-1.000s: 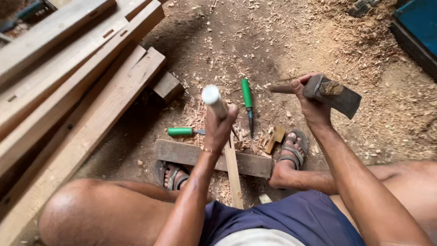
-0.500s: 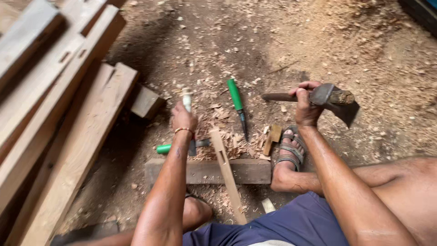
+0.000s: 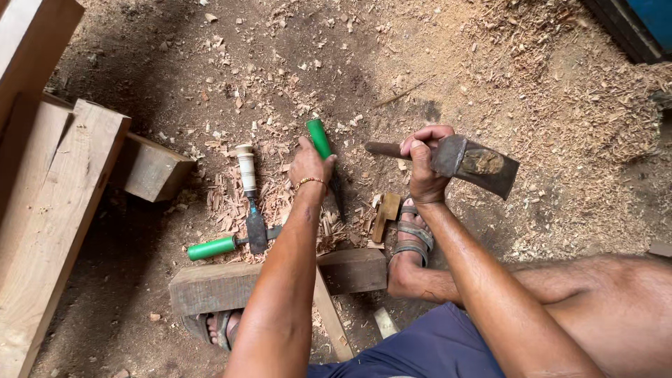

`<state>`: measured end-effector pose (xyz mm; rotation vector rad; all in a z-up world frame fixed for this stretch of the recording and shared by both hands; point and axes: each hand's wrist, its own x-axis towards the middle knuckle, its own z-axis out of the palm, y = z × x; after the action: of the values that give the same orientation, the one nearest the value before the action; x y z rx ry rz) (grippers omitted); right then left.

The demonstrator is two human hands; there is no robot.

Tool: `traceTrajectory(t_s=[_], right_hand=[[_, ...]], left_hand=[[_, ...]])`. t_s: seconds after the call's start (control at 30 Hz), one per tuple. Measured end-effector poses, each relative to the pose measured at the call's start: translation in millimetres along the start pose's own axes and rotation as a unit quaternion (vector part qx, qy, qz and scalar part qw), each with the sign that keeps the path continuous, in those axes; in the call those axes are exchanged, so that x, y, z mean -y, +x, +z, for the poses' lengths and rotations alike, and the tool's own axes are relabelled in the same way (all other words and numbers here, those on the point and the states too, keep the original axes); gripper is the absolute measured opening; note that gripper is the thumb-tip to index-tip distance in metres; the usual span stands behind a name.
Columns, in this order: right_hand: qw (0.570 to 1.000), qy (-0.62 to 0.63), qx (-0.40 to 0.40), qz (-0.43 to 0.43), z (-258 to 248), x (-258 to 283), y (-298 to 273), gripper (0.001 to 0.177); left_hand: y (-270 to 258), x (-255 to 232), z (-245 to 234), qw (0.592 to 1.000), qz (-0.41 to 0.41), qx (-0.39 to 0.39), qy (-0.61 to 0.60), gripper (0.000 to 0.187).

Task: The person carves a slot into a wooden board using a chisel and a handheld adze, repeatedly striking the chisel to remove wood chips.

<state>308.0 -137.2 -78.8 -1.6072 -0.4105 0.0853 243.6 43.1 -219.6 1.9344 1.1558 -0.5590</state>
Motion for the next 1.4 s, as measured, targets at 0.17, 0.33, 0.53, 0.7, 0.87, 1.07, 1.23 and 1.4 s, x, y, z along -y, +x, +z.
traceTrajectory(t_s=[0.17,0.33,0.53,0.7,0.87,1.07,1.23,1.4], right_hand=[[1.000,-0.018,0.003,-0.002,1,1,-1,0.011],[0.999,-0.024,-0.006,-0.026,-11,-13,-4,0.010],[0.999,-0.015,0.009,-0.033,-11,-19,-1,0.013],[0.996,-0.024,0.088,-0.022,-7,-6,-1,0.014],[0.908,-0.346,0.224,-0.069,3,39,3,0.020],[0.961,-0.152,0.228,-0.041,8,185,0,0.017],[0.942,-0.210,0.256,-0.053,-24,288,-13,0.016],[0.965,-0.137,0.222,0.019,4,276,-26,0.014]], left_hand=[[8,6,4,0.993,-0.037,-0.016,-0.112,0.062],[-11,12,-5,0.909,0.101,0.048,-0.401,0.035],[-131,-11,-110,0.869,0.294,0.046,-0.395,0.041],[-253,9,-175,0.895,0.330,0.024,-0.299,0.040],[-314,48,-178,0.851,0.311,0.010,-0.423,0.034],[-308,77,-152,0.789,0.327,-0.012,-0.521,0.024],[-295,90,-145,0.779,0.368,-0.022,-0.508,0.022],[-286,100,-146,0.766,0.347,-0.026,-0.540,0.024]])
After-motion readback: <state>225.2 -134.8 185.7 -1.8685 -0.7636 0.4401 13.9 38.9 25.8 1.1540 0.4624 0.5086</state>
